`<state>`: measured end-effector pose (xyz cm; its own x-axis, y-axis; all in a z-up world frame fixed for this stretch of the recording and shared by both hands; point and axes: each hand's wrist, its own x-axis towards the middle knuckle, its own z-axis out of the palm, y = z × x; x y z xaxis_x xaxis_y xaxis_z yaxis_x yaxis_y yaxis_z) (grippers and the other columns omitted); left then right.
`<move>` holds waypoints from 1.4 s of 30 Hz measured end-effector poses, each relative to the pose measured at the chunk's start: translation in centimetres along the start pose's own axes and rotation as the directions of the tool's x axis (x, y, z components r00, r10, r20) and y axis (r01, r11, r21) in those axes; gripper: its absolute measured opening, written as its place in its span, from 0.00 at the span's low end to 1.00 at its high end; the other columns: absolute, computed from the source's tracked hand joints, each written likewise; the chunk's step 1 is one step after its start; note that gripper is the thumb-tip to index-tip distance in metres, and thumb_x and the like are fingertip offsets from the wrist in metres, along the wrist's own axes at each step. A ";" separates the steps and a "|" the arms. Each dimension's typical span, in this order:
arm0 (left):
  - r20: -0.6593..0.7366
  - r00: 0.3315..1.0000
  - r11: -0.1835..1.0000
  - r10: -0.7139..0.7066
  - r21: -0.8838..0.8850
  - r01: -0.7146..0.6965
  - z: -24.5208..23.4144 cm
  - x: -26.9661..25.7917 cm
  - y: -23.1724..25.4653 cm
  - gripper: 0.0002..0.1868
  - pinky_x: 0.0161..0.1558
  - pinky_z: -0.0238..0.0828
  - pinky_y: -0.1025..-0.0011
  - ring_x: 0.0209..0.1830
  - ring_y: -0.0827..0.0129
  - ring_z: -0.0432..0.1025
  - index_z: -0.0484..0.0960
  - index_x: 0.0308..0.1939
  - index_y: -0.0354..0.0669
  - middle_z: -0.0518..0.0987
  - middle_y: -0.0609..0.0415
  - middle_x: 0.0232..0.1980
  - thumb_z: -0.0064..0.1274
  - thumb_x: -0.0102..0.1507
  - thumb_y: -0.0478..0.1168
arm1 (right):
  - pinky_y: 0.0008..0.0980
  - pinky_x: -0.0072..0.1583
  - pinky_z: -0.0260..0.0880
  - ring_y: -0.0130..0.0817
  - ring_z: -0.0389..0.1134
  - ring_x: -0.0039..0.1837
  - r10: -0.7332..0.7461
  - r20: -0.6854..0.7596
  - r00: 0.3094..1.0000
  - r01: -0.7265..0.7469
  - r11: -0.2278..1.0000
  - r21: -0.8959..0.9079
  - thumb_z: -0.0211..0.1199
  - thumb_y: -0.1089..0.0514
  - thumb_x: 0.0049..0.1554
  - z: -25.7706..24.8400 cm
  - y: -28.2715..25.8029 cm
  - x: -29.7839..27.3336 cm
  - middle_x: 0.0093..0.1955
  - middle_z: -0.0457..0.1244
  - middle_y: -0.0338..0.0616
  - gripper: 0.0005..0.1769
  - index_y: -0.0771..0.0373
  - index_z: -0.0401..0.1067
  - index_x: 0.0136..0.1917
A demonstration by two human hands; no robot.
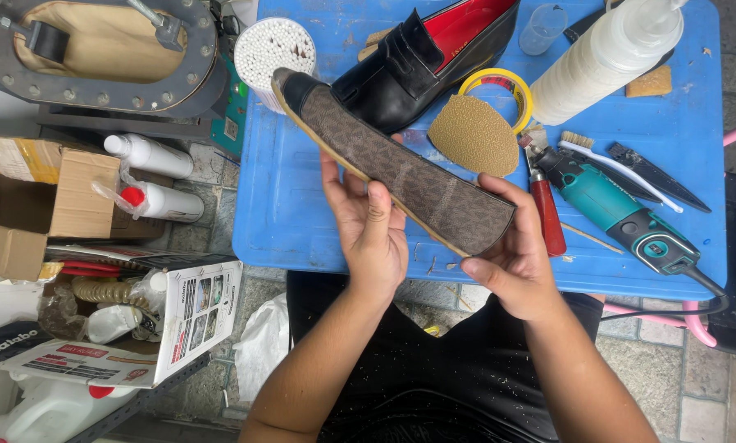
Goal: The person uses a small yellow tool to scrape and clean the edges of a shoe sole, removing old adhesive or debris. They rotate the shoe to access different sides and compare it with another shoe. The person then removes the insole from the shoe and continues to scrape the interior edges of the shoe's upper.
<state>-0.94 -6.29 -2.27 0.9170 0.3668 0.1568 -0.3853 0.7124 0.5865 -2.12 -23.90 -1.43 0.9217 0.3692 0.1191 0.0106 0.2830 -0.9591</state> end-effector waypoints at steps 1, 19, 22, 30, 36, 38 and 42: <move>-0.011 0.999 0.998 -0.034 -0.047 0.034 0.0 -0.2 -0.2 0.39 0.72 0.64 0.63 0.72 0.70 0.65 0.40 0.81 0.51 0.63 0.55 0.71 0.46 0.72 0.38 | 0.46 0.79 0.59 0.41 0.54 0.81 -0.040 0.009 0.999 0.040 0.999 -0.004 0.70 0.67 0.53 0.0 0.1 0.0 0.81 0.49 0.52 0.51 0.59 0.48 0.82; 0.089 0.776 0.319 -0.625 0.936 0.150 0.5 -2.9 8.0 0.16 0.38 0.71 0.73 0.38 0.71 0.70 0.81 0.44 0.43 0.80 0.53 0.41 0.65 0.62 0.49 | 0.40 0.77 0.64 0.43 0.63 0.77 -0.380 0.066 0.923 0.385 0.915 -0.117 0.74 0.66 0.54 -1.0 -1.3 2.9 0.76 0.58 0.62 0.42 0.58 0.57 0.76; 0.668 0.743 0.258 0.037 0.712 -0.653 4.3 0.5 10.0 0.30 0.56 0.72 0.62 0.52 0.58 0.73 0.69 0.52 0.45 0.75 0.49 0.50 0.72 0.56 0.48 | 0.41 0.77 0.65 0.43 0.62 0.77 -0.318 0.089 0.944 0.314 0.948 0.056 0.75 0.66 0.56 -0.9 -1.4 4.0 0.77 0.58 0.62 0.40 0.58 0.57 0.75; 0.661 0.617 0.415 -0.427 0.750 -0.516 6.5 6.9 10.1 0.31 0.62 0.78 0.68 0.62 0.60 0.81 0.74 0.65 0.50 0.82 0.54 0.62 0.68 0.63 0.52 | 0.37 0.70 0.67 0.36 0.62 0.76 -0.024 0.211 0.977 0.082 0.959 -0.272 0.68 0.73 0.51 -1.1 -5.2 4.3 0.74 0.60 0.49 0.40 0.65 0.58 0.74; 0.366 0.861 0.316 -0.352 0.913 -0.259 2.3 5.3 8.0 0.24 0.52 0.83 0.72 0.51 0.68 0.84 0.70 0.58 0.43 0.85 0.54 0.50 0.62 0.68 0.51 | 0.33 0.52 0.76 0.32 0.74 0.51 -0.055 -0.164 0.985 -0.078 0.706 -0.704 0.65 0.69 0.59 -1.9 -5.7 3.6 0.49 0.71 0.43 0.10 0.67 0.75 0.55; 0.255 0.936 0.438 -0.243 0.890 -0.128 0.9 4.5 7.8 0.24 0.53 0.81 0.71 0.51 0.69 0.81 0.71 0.59 0.40 0.84 0.52 0.51 0.63 0.67 0.46 | 0.36 0.49 0.75 0.39 0.73 0.47 -0.052 -0.103 0.993 -0.060 0.531 -0.845 0.68 0.68 0.55 -2.0 -5.1 3.6 0.48 0.70 0.48 0.11 0.68 0.76 0.53; 0.192 0.968 0.738 -0.164 0.674 -0.009 -1.0 2.6 7.4 0.30 0.59 0.74 0.72 0.56 0.72 0.74 0.70 0.65 0.38 0.78 0.53 0.57 0.67 0.62 0.38 | 0.43 0.54 0.72 0.50 0.71 0.50 -0.251 0.093 0.963 0.160 0.261 -0.952 0.71 0.65 0.52 -1.0 -3.5 3.2 0.48 0.69 0.51 0.11 0.68 0.76 0.48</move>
<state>-1.51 0.54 1.70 0.9702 0.1233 0.2087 -0.2233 0.1194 0.9674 1.20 -24.61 2.03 0.8492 0.3672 0.3795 0.5195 -0.7099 -0.4755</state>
